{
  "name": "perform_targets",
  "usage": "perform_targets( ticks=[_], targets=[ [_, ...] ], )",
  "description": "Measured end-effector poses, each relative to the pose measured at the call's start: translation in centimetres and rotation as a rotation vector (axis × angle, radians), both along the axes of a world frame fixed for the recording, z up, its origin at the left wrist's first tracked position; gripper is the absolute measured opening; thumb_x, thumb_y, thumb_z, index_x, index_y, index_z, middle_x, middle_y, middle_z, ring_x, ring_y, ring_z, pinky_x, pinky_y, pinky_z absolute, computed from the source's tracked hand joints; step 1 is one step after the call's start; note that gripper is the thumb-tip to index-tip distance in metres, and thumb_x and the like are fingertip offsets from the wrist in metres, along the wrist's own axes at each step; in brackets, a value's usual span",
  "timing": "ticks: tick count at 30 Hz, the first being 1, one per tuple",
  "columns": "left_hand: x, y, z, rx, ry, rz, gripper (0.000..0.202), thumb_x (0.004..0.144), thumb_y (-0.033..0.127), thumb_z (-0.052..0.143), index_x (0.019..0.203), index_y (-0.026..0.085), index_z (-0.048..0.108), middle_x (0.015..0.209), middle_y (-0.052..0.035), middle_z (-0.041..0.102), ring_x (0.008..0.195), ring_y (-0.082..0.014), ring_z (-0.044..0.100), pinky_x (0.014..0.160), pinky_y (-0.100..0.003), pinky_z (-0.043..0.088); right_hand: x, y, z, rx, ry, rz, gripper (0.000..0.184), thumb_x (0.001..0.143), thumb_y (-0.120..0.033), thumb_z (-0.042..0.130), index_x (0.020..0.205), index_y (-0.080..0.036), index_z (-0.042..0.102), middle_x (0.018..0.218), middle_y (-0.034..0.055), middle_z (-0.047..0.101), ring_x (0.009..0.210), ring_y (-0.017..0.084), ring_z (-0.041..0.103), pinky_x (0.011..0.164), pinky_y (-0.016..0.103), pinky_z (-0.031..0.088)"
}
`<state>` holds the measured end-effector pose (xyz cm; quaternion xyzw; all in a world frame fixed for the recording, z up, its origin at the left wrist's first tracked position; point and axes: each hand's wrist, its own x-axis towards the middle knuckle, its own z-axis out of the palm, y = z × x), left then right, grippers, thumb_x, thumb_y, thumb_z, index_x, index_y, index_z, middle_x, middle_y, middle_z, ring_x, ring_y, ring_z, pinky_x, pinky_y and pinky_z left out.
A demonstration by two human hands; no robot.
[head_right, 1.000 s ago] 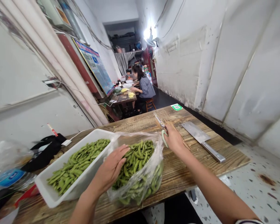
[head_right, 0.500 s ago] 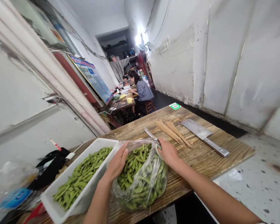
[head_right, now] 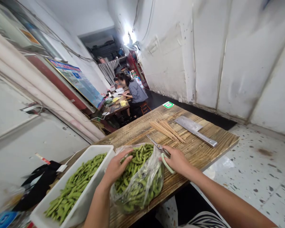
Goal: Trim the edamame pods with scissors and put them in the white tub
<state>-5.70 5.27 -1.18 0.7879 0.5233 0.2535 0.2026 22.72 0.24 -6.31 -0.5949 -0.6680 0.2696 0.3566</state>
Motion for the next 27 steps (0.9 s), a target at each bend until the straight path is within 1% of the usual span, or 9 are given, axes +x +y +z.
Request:
perform_targets(
  ticks=[4,7,9,12,14,16,18,23,27],
  targets=[
    [1.5,-2.2,1.4,0.207,0.255,-0.175,0.026,0.088,0.03,0.051,0.105,0.023,0.071,0.122,-0.0105,0.065,0.117,-0.0261,0.055,0.102,-0.046,0.04,1.5,-2.0,0.2,-0.023,-0.034,0.067,0.041,0.079,-0.036,0.062,0.115,-0.018,0.068,0.097,0.01,0.075,0.086,0.029,0.069,0.075,0.035,0.05],
    [2.6,-2.7,1.8,0.209,0.436,-0.197,0.022,0.087,0.024,0.052,0.093,0.023,0.073,0.102,-0.0108,0.068,0.099,-0.0265,0.06,0.088,-0.044,0.045,2.7,-3.6,-0.4,-0.077,0.004,0.121,0.038,0.079,-0.034,0.063,0.114,-0.021,0.069,0.101,0.0086,0.075,0.09,0.029,0.069,0.079,0.035,0.051],
    [3.1,-2.8,1.9,0.195,0.512,-0.182,0.022,0.087,0.024,0.052,0.091,0.024,0.073,0.095,-0.0092,0.067,0.094,-0.0266,0.059,0.085,-0.044,0.044,3.3,-4.5,-0.4,-0.084,0.082,0.047,0.043,0.081,-0.039,0.062,0.119,-0.019,0.065,0.107,0.0103,0.073,0.096,0.029,0.068,0.083,0.036,0.05],
    [3.7,-2.8,2.0,0.147,0.571,-0.169,0.022,0.087,0.023,0.05,0.087,0.024,0.073,0.089,-0.0081,0.067,0.09,-0.0263,0.06,0.084,-0.043,0.04,3.3,-5.5,0.9,-0.073,0.263,-0.089,0.051,0.082,-0.045,0.063,0.124,-0.017,0.059,0.1,0.0094,0.071,0.092,0.026,0.066,0.08,0.035,0.051],
    [3.9,-2.8,2.3,0.111,0.573,-0.165,0.023,0.086,0.022,0.05,0.082,0.022,0.073,0.086,-0.0082,0.067,0.088,-0.0259,0.06,0.083,-0.042,0.039,2.6,-6.1,2.5,-0.138,0.441,-0.018,0.052,0.078,-0.047,0.067,0.119,-0.018,0.057,0.082,0.0035,0.066,0.071,0.02,0.063,0.064,0.029,0.051],
    [4.0,-3.1,2.8,0.099,0.51,-0.157,0.024,0.086,0.022,0.048,0.079,0.021,0.071,0.085,-0.0083,0.068,0.087,-0.0258,0.06,0.082,-0.042,0.039,1.3,-6.6,4.0,-0.355,0.621,0.268,0.053,0.075,-0.05,0.071,0.113,-0.017,0.056,0.074,-0.0006,0.059,0.056,0.013,0.056,0.051,0.025,0.046],
    [3.8,-3.7,3.4,0.093,0.356,-0.117,0.024,0.087,0.023,0.046,0.082,0.021,0.07,0.084,-0.0075,0.068,0.084,-0.0247,0.06,0.08,-0.039,0.041,-0.1,-6.9,5.0,-0.478,0.718,0.419,0.058,0.067,-0.051,0.078,0.106,-0.015,0.056,0.073,-0.0019,0.055,0.052,0.01,0.051,0.049,0.023,0.043],
    [2.7,-6.6,3.3,-0.073,-0.181,0.101,0.025,0.084,0.038,0.053,0.089,0.021,0.07,0.081,-0.0047,0.069,0.076,-0.0206,0.06,0.071,-0.031,0.044,-2.2,-6.8,5.2,-0.307,0.701,0.492,0.055,0.074,-0.043,0.076,0.118,-0.017,0.055,0.083,-0.0012,0.052,0.068,0.01,0.046,0.06,0.02,0.04],
    [3.0,-8.3,2.1,-0.285,-0.556,0.243,0.035,0.071,0.047,0.068,0.089,0.017,0.072,0.068,-0.0019,0.065,0.063,-0.0153,0.056,0.06,-0.025,0.042,-2.4,-6.6,5.1,-0.332,0.571,0.535,0.048,0.077,-0.048,0.071,0.111,-0.016,0.06,0.076,-0.0026,0.05,0.065,0.011,0.041,0.059,0.02,0.038]
  ],
)
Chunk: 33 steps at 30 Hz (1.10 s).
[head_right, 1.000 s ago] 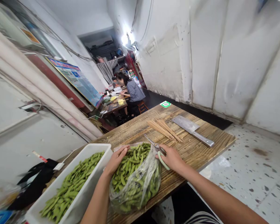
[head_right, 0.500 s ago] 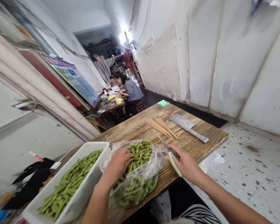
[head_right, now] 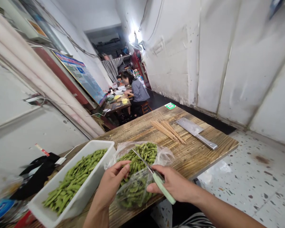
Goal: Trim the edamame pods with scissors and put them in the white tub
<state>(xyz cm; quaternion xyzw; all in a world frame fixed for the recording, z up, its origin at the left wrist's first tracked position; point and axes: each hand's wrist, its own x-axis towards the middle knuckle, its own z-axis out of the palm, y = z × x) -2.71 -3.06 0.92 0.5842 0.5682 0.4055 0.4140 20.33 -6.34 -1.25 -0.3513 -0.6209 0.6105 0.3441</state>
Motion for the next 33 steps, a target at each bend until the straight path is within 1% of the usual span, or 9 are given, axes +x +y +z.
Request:
perform_targets(
  ticks=[2,4,9,12,16,19,22,26,33],
  targets=[
    [0.6,-0.4,-0.5,-0.075,-0.189,0.05,0.038,0.066,0.048,0.073,0.085,0.016,0.07,0.059,0.0016,0.058,0.053,-0.0109,0.049,0.052,-0.022,0.037,0.0,0.0,0.0,0.029,-0.088,-0.017,0.045,0.077,-0.05,0.07,0.106,-0.016,0.063,0.075,-0.0023,0.05,0.066,0.012,0.042,0.06,0.02,0.038],
    [1.1,-0.6,-0.6,-0.113,-0.32,0.068,0.037,0.061,0.047,0.077,0.076,0.014,0.068,0.056,0.0032,0.055,0.049,-0.0078,0.044,0.048,-0.02,0.034,0.0,0.0,0.1,0.046,-0.144,-0.01,0.045,0.077,-0.05,0.07,0.104,-0.015,0.064,0.076,-0.0022,0.051,0.067,0.012,0.041,0.061,0.02,0.037],
    [1.7,-0.7,-0.6,-0.173,-0.434,0.108,0.037,0.057,0.044,0.08,0.065,0.013,0.062,0.055,0.0035,0.056,0.044,-0.0048,0.043,0.044,-0.018,0.031,-0.2,-0.1,0.2,0.048,-0.128,0.031,0.041,0.077,-0.049,0.071,0.095,-0.014,0.064,0.07,-0.0037,0.044,0.063,0.01,0.036,0.054,0.018,0.031],
    [1.8,-0.8,-0.8,-0.165,-0.527,0.182,0.037,0.055,0.043,0.082,0.069,0.013,0.063,0.056,0.0032,0.057,0.045,-0.0056,0.046,0.044,-0.018,0.033,-0.5,-0.2,0.0,-0.047,-0.061,0.073,0.042,0.077,-0.053,0.069,0.091,-0.014,0.061,0.064,-0.0053,0.042,0.053,0.007,0.036,0.045,0.017,0.028],
    [2.5,-0.9,-1.2,-0.103,-0.655,0.252,0.044,0.05,0.039,0.086,0.08,0.013,0.068,0.062,0.0018,0.061,0.052,-0.0069,0.052,0.048,-0.018,0.04,-0.9,-0.6,-0.9,-0.234,0.039,0.134,0.052,0.077,-0.061,0.065,0.102,-0.017,0.053,0.053,-0.0093,0.042,0.04,0.006,0.04,0.036,0.015,0.031],
    [3.1,-1.1,-1.4,-0.099,-0.667,0.271,0.04,0.051,0.04,0.086,0.073,0.013,0.067,0.06,0.0017,0.061,0.051,-0.0067,0.052,0.047,-0.018,0.04,-1.0,-0.8,-1.4,-0.25,0.077,0.14,0.055,0.077,-0.064,0.062,0.104,-0.017,0.051,0.054,-0.0078,0.048,0.041,0.006,0.045,0.038,0.014,0.036],
    [3.5,-1.4,-1.4,-0.081,-0.6,0.246,0.037,0.055,0.043,0.084,0.065,0.013,0.064,0.057,0.0014,0.06,0.049,-0.0077,0.052,0.045,-0.019,0.04,-1.1,-0.9,-1.5,-0.226,0.084,0.127,0.055,0.079,-0.065,0.059,0.103,-0.016,0.052,0.061,-0.0054,0.052,0.044,0.006,0.048,0.04,0.014,0.037],
    [3.6,-1.8,-1.3,-0.076,-0.58,0.24,0.039,0.054,0.044,0.083,0.07,0.013,0.067,0.061,-0.0007,0.064,0.054,-0.0103,0.057,0.05,-0.021,0.046,-1.2,-0.8,-1.1,-0.219,0.073,0.118,0.057,0.079,-0.066,0.058,0.104,-0.016,0.051,0.061,-0.006,0.05,0.044,0.006,0.046,0.04,0.015,0.035],
    [3.6,-1.9,-1.5,-0.088,-0.607,0.268,0.042,0.053,0.043,0.085,0.076,0.012,0.069,0.063,-0.0018,0.067,0.056,-0.0108,0.058,0.052,-0.021,0.049,-1.0,-0.5,-0.5,-0.17,0.067,0.17,0.059,0.081,-0.066,0.055,0.108,-0.014,0.051,0.058,-0.0069,0.048,0.046,0.007,0.046,0.043,0.016,0.035]
  ],
)
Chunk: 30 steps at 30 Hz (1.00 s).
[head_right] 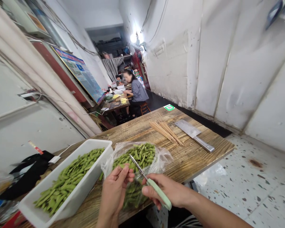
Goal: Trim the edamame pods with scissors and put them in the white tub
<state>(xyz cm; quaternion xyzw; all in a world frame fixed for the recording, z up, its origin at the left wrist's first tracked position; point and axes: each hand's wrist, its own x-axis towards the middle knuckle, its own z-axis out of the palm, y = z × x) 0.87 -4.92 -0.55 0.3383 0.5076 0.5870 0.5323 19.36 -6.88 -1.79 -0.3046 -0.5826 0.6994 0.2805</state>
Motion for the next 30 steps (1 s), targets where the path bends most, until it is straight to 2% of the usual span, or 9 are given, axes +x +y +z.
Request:
perform_targets(
  ticks=[4,9,12,14,17,20,24,30],
  targets=[
    [-0.1,0.1,-0.1,0.011,0.021,0.002,0.042,0.054,0.044,0.084,0.076,0.012,0.069,0.064,-0.0015,0.066,0.056,-0.0107,0.058,0.052,-0.021,0.048,-0.1,0.0,0.0,-0.01,0.009,-0.016,0.054,0.08,-0.064,0.058,0.101,-0.015,0.053,0.054,-0.0076,0.047,0.043,0.006,0.043,0.041,0.016,0.035],
    [-0.3,0.4,-0.3,0.011,0.057,-0.014,0.042,0.056,0.045,0.083,0.074,0.011,0.067,0.064,-0.0013,0.065,0.057,-0.0116,0.059,0.053,-0.022,0.049,-0.4,0.4,-0.6,-0.155,0.067,-0.069,0.05,0.075,-0.06,0.067,0.094,-0.016,0.052,0.049,-0.0118,0.038,0.037,0.003,0.033,0.034,0.013,0.031],
    [-0.4,0.5,-0.2,0.017,0.061,-0.057,0.043,0.061,0.049,0.078,0.08,0.013,0.065,0.079,-0.0044,0.069,0.064,-0.0144,0.063,0.056,-0.025,0.051,-0.2,0.7,-0.7,-0.132,0.043,-0.087,0.051,0.077,-0.061,0.066,0.097,-0.016,0.052,0.051,-0.0102,0.043,0.037,0.004,0.038,0.034,0.013,0.031],
    [-0.6,0.4,0.0,0.012,0.058,-0.098,0.044,0.065,0.051,0.075,0.084,0.014,0.063,0.082,-0.005,0.07,0.062,-0.0141,0.063,0.054,-0.025,0.05,0.1,0.7,-0.5,-0.078,0.024,-0.062,0.054,0.079,-0.063,0.061,0.102,-0.015,0.051,0.054,-0.0087,0.046,0.04,0.005,0.041,0.037,0.014,0.032],
    [-0.8,0.1,0.0,-0.004,0.132,-0.167,0.044,0.069,0.054,0.07,0.087,0.014,0.062,0.065,-0.0003,0.064,0.048,-0.0089,0.053,0.045,-0.02,0.039,0.5,0.7,-0.3,-0.014,-0.023,-0.009,0.057,0.079,-0.064,0.06,0.106,-0.014,0.051,0.059,-0.0077,0.045,0.047,0.005,0.043,0.042,0.015,0.035],
    [-1.3,-0.1,-0.1,0.01,0.275,-0.214,0.043,0.077,0.055,0.062,0.087,0.014,0.063,0.056,0.003,0.057,0.042,-0.0061,0.044,0.043,-0.019,0.031,0.7,0.7,0.0,0.002,-0.044,0.028,0.058,0.078,-0.063,0.063,0.108,-0.014,0.051,0.061,-0.0076,0.043,0.048,0.005,0.042,0.043,0.016,0.035],
    [-1.6,-0.2,-0.1,0.036,0.478,-0.262,0.04,0.08,0.054,0.058,0.084,0.015,0.064,0.052,0.0035,0.055,0.042,-0.0068,0.043,0.045,-0.019,0.03,0.7,0.8,0.5,0.018,-0.021,0.058,0.056,0.078,-0.061,0.065,0.106,-0.013,0.053,0.06,-0.0079,0.041,0.047,0.005,0.038,0.04,0.015,0.03],
    [-1.8,-0.3,0.3,0.01,0.568,-0.308,0.043,0.075,0.058,0.058,0.076,0.015,0.063,0.042,0.0045,0.049,0.037,-0.0086,0.041,0.042,-0.021,0.028,-0.1,1.0,0.9,-0.008,-0.037,0.022,0.051,0.073,-0.06,0.069,0.089,-0.014,0.055,0.054,-0.0093,0.04,0.04,0.003,0.034,0.034,0.014,0.027]
  ],
)
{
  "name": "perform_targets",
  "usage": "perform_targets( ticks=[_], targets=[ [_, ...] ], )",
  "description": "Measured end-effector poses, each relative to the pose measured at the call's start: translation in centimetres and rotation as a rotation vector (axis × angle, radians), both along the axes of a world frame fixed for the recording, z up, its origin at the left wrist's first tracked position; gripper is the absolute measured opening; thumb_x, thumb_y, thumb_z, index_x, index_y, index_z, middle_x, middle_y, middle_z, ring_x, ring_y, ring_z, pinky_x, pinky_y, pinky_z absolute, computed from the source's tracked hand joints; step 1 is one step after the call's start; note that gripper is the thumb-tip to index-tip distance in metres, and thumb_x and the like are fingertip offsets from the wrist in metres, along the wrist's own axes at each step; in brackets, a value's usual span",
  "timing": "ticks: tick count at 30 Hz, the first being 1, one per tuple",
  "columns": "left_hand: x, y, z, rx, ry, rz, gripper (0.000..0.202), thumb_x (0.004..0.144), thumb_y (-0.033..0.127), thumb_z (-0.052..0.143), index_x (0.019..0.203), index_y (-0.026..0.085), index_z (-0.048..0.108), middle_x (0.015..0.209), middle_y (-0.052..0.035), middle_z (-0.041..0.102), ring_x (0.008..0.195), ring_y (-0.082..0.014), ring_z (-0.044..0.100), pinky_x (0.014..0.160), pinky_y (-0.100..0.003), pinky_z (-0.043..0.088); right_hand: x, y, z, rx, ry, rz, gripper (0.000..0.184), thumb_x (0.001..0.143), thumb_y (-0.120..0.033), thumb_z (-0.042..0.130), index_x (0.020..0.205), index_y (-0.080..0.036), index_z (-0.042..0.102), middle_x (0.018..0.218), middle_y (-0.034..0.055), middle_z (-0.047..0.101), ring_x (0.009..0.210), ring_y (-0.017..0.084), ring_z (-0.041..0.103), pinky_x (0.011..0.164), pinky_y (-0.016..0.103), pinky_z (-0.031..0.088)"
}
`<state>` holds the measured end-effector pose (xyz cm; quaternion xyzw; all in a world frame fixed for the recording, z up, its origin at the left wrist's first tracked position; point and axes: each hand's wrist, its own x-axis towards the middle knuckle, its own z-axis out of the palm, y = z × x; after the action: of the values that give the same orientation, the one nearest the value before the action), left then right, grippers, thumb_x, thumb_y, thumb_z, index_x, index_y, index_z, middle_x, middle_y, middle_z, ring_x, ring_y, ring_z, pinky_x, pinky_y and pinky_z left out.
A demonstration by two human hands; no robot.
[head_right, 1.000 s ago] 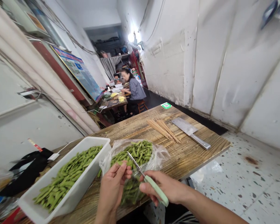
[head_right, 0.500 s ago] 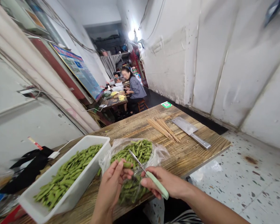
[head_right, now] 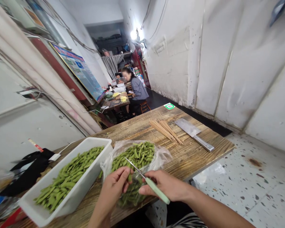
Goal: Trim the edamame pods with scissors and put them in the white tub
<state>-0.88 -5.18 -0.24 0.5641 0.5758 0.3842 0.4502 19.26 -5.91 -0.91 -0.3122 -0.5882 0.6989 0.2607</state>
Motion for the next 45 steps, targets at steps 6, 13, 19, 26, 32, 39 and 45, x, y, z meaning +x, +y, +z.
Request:
perform_targets(
  ticks=[6,13,19,26,32,39,45],
  targets=[
    [-1.1,0.7,0.5,-0.063,-0.141,0.068,0.034,0.072,0.05,0.062,0.07,0.015,0.061,0.066,-0.0034,0.065,0.053,-0.0132,0.057,0.048,-0.023,0.04,0.2,0.2,-1.3,-0.129,0.021,-0.088,0.048,0.074,-0.057,0.071,0.092,-0.015,0.055,0.048,-0.0101,0.045,0.035,0.005,0.04,0.032,0.013,0.033],
    [0.8,3.1,1.4,0.066,-0.004,0.059,0.028,0.075,0.03,0.051,0.098,0.018,0.059,0.064,0.0009,0.06,0.053,-0.014,0.053,0.053,-0.026,0.038,2.0,-0.2,-0.4,-0.134,0.202,-0.245,0.046,0.082,-0.057,0.063,0.098,-0.015,0.053,0.062,-0.0059,0.05,0.043,0.004,0.044,0.037,0.013,0.041],
    [3.9,5.0,0.7,0.285,0.873,-0.01,0.013,0.077,0.031,0.057,0.076,0.02,0.062,0.074,-0.0068,0.064,0.073,-0.0228,0.058,0.068,-0.032,0.037,2.6,-0.5,-1.0,-0.143,0.161,-0.287,0.046,0.081,-0.057,0.062,0.096,-0.015,0.052,0.058,-0.007,0.049,0.04,0.004,0.042,0.036,0.013,0.039],
    [2.5,5.4,0.8,0.248,0.54,-0.093,0.024,0.083,0.034,0.053,0.075,0.019,0.07,0.082,-0.0059,0.071,0.081,-0.0223,0.062,0.076,-0.031,0.041,3.0,-1.0,-1.7,-0.08,0.06,-0.227,0.052,0.081,-0.062,0.059,0.101,-0.016,0.05,0.064,-0.0064,0.048,0.045,0.005,0.044,0.04,0.015,0.037],
    [1.4,3.7,1.5,0.188,0.277,-0.045,0.023,0.074,0.041,0.063,0.076,0.022,0.075,0.08,-0.0044,0.075,0.081,-0.0256,0.065,0.078,-0.033,0.045,2.4,-0.9,-1.8,-0.031,0.007,-0.113,0.056,0.079,-0.067,0.058,0.102,-0.016,0.049,0.057,-0.0089,0.043,0.044,0.006,0.042,0.04,0.015,0.035],
    [0.8,2.7,2.0,0.12,0.248,-0.045,0.023,0.072,0.042,0.066,0.074,0.021,0.076,0.081,-0.0045,0.076,0.083,-0.026,0.066,0.08,-0.034,0.045,1.5,-0.4,-1.2,-0.019,-0.038,-0.099,0.049,0.077,-0.058,0.067,0.096,-0.015,0.053,0.052,-0.0104,0.039,0.04,0.004,0.036,0.035,0.013,0.03],
    [-0.3,2.4,1.2,0.028,-0.047,0.108,0.036,0.064,0.05,0.073,0.077,0.016,0.071,0.055,0.0019,0.06,0.053,-0.0118,0.049,0.053,-0.023,0.037,0.7,0.0,-2.0,-0.093,0.003,-0.107,0.045,0.077,-0.056,0.068,0.093,-0.017,0.053,0.049,-0.011,0.042,0.037,0.004,0.039,0.033,0.013,0.032]
  ],
)
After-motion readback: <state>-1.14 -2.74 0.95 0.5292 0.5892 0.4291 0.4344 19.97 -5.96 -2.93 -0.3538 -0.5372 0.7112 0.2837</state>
